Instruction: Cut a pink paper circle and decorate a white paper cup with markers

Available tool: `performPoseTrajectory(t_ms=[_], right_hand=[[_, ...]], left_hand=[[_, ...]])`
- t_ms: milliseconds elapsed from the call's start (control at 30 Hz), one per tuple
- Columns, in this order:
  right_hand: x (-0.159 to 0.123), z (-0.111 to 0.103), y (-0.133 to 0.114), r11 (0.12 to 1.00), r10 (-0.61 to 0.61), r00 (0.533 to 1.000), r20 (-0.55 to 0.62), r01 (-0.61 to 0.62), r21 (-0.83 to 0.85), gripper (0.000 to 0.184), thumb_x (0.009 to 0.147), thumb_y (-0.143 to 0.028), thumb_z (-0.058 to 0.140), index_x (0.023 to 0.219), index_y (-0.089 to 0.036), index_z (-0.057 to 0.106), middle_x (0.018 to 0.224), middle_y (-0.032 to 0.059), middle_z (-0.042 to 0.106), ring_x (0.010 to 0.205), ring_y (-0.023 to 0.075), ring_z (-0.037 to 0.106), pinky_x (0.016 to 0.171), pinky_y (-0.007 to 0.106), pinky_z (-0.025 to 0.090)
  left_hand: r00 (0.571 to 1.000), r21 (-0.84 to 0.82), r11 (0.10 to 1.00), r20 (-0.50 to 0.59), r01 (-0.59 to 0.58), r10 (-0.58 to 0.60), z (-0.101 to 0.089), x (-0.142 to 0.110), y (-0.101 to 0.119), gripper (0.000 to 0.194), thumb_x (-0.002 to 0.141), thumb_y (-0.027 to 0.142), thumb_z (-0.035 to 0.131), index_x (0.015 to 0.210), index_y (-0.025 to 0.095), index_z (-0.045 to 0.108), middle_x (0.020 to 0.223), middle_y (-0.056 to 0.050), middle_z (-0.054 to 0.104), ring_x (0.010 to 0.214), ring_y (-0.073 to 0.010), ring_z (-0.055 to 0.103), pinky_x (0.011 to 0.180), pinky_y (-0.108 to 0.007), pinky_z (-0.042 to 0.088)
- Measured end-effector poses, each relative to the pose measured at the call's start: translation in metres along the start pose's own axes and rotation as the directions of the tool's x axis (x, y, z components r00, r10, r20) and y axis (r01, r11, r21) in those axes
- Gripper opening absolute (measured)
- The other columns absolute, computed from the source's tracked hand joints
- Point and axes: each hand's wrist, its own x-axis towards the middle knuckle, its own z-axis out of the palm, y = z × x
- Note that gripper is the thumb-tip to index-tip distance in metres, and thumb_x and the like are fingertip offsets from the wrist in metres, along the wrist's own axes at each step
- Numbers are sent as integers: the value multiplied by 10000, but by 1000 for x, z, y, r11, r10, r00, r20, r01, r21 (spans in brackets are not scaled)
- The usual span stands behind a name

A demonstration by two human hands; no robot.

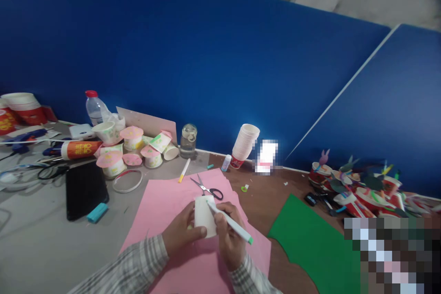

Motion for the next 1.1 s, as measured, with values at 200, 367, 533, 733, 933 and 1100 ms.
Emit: performPoseTrajectory(t_ms=[200,367,533,733,933,1100], right_hand=[[-2,-1,4,999,36,999,1,-36,4,128,731,-192,522,774,-222,639,663,6,608,563,219,573,499,290,457],[-5,-3,10,989,106,994,-6,-105,106,121,749,-243,520,743,-223,640,628,-5,591,492,194,535,444,274,430],[-5,-2,10,991,110,994,-26,-107,85,121,762,-255,521,773,-224,637,579,-22,571,474,187,523,438,269,429],[-3,-1,10,996,77,995,-55,-75,44,122,762,-260,528,795,-222,639,576,-23,584,451,182,527,435,274,444],[1,0,5,993,116,988,-105,-112,37,200,777,-357,504,792,-207,637,556,-10,598,460,196,561,409,271,460],[5,1,3,983,168,976,-139,-156,94,251,770,-411,506,748,-194,631,504,-28,564,417,164,521,389,243,441]], left_hand=[[1000,-7,1000,6,-2,2,-1,1,1,660,526,404,786,1086,218,489,879,-38,644,847,-292,562,701,-385,456],[1000,-37,999,15,-18,19,-1,1,-1,642,531,390,789,1079,222,500,864,-32,645,841,-289,572,697,-379,464],[1000,-16,1000,1,-22,22,-2,0,-2,667,530,396,787,1101,229,485,911,-40,641,880,-301,563,716,-392,464],[1000,-38,999,18,-7,8,0,-1,2,665,541,383,784,1112,231,479,917,-43,648,887,-302,565,728,-404,466],[1000,-99,995,22,-17,19,3,-1,3,641,521,385,802,1076,237,519,940,-63,657,885,-307,564,749,-426,454],[1000,-71,997,-2,-6,6,1,0,3,653,502,410,804,1065,227,530,947,-68,656,913,-326,552,748,-423,449]])
